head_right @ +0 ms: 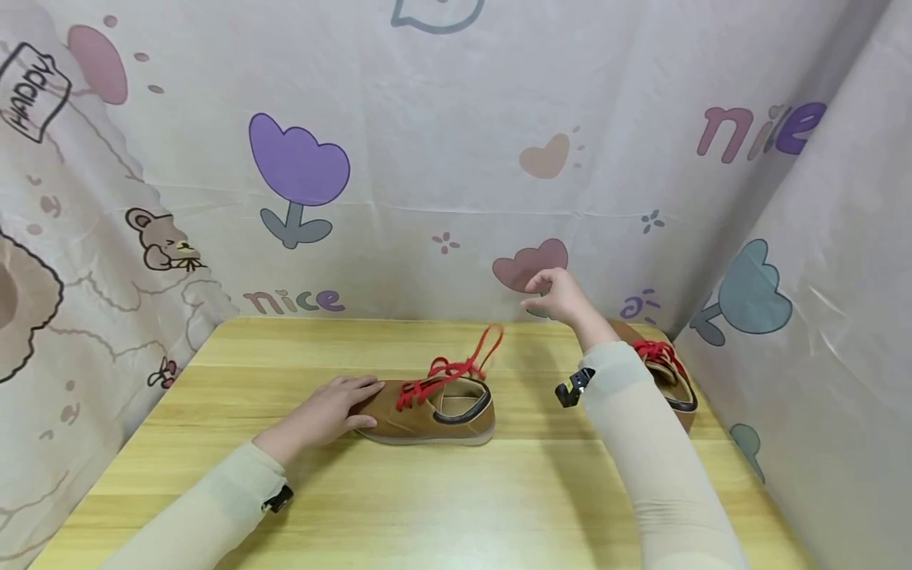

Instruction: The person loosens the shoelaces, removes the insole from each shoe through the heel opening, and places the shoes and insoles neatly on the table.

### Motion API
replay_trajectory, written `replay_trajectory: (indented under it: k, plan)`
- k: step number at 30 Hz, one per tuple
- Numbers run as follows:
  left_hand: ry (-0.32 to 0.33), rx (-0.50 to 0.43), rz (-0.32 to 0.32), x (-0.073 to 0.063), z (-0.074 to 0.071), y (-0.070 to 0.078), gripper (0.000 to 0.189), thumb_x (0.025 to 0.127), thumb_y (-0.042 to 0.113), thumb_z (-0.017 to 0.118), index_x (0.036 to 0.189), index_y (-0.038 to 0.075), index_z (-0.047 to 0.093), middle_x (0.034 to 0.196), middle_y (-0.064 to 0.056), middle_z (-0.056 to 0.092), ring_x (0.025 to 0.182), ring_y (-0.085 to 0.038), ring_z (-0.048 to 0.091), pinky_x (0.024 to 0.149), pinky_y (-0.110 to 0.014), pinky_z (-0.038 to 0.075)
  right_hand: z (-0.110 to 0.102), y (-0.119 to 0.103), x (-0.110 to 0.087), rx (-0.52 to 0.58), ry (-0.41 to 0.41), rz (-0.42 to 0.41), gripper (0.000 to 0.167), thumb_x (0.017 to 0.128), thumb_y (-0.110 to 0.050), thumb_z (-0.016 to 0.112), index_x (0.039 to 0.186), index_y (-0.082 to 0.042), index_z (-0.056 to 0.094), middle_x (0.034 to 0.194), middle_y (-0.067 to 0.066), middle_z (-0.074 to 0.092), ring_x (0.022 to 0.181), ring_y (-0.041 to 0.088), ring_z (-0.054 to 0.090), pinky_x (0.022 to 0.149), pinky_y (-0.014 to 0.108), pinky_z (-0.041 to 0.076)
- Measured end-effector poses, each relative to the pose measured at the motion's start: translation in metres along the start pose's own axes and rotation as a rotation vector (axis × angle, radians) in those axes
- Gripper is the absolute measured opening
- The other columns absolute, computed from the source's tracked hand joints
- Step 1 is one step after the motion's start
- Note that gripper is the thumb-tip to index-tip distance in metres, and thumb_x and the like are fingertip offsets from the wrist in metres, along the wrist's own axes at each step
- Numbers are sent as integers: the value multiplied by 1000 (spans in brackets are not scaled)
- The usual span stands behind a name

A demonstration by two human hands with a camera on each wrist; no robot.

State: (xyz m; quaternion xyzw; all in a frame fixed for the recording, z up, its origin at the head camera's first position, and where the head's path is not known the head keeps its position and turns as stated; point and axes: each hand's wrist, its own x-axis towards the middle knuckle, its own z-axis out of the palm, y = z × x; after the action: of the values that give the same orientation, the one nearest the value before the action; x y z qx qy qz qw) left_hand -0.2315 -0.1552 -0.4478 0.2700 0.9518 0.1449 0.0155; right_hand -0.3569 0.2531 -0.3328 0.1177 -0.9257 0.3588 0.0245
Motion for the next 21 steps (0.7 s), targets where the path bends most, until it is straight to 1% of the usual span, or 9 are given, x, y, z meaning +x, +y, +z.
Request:
replay_trajectory:
  k: [2,5,10,17,19,21]
  plan:
    - [1,-1,-2,0,0,0,66,93,41,68,149,9,50,151,-17,46,133,-42,45,105,-63,38,1,2,-2,2,3,10,23,89,-10,77,105,1,65,125,22,55,129,45,44,109,58,34]
    - [6,1,-2,0,1,0,66,93,41,68,148,9,50,151,-16,47,133,-42,45,105,-62,38,5,3,-6,-27,11,-4,22,90,-12,76,106,1,66,128,22,52,127,45,44,107,58,35]
    - [7,10,-4,-1,1,0,66,93,40,69,148,9,50,151,-17,47,133,-42,45,104,-63,39,18,-1,-8,-128,13,-79,21,89,-12,77,104,-1,68,128,22,54,121,42,46,105,57,36]
    - [3,5,-7,-1,-1,1,66,93,40,68,148,9,50,151,-17,46,133,-42,45,103,-63,39,41,-6,-14,-170,0,-150,20,85,-11,80,101,-2,71,128,21,57,124,43,46,107,58,34]
    - [2,4,-9,0,0,1,66,93,40,68,149,9,50,152,-16,46,133,-42,45,103,-63,39,48,-6,-16,-191,-8,-182,20,84,-12,81,99,-3,72,126,21,58,124,44,46,108,58,33]
    - [1,2,-12,0,0,1,66,93,40,68,149,10,50,152,-16,46,134,-42,45,103,-63,39,55,-5,-18,-220,-19,-229,19,83,-12,82,98,-4,73,121,18,62,122,43,49,108,57,33]
